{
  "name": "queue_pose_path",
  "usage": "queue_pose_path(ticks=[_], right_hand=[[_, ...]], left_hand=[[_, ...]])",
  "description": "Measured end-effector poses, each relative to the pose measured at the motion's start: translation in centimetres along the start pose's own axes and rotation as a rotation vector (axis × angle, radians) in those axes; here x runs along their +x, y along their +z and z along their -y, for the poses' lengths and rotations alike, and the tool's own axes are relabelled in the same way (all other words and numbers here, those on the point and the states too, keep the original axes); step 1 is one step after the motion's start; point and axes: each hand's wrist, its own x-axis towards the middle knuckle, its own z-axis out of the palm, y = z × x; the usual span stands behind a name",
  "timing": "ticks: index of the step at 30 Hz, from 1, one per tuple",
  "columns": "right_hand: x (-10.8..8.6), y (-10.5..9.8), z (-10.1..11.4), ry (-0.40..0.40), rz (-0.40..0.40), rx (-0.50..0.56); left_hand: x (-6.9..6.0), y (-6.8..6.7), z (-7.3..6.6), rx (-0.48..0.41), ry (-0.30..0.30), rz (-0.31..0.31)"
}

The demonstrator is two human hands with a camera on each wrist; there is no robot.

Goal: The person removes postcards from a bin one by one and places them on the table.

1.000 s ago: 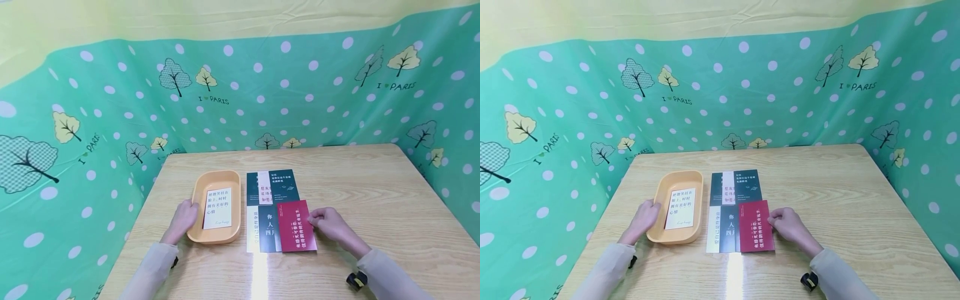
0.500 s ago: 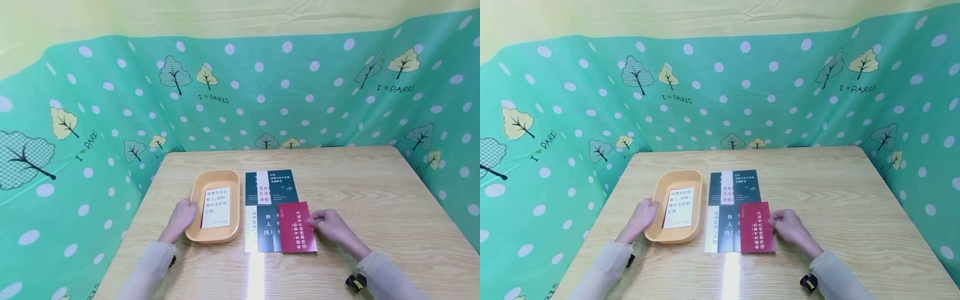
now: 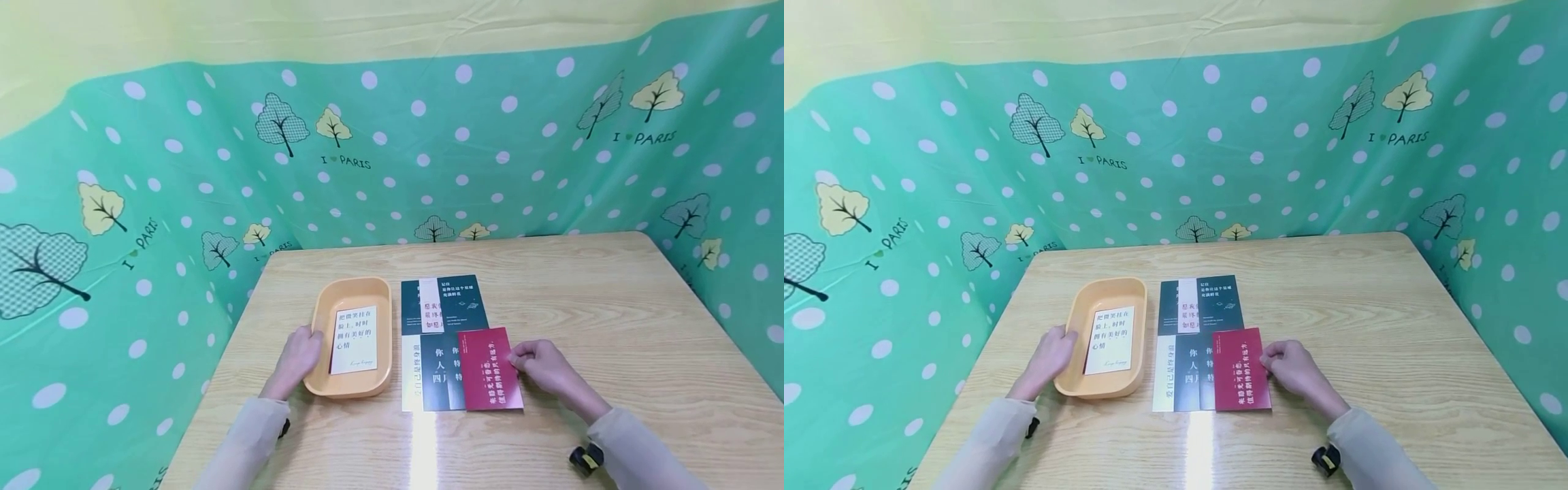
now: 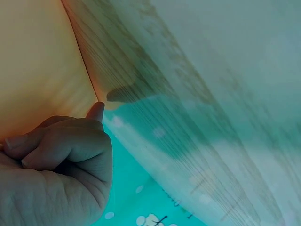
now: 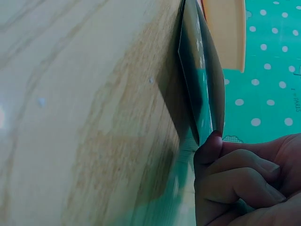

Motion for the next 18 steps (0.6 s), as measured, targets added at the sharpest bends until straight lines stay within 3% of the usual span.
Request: queue_pose_path(ticks=[18], right_hand=[[0.48, -0.12, -0.85, -0.015, -0.016, -0.084]], left_hand=[[-0.05, 0.05, -0.1, 0.008, 0.004, -0.015]])
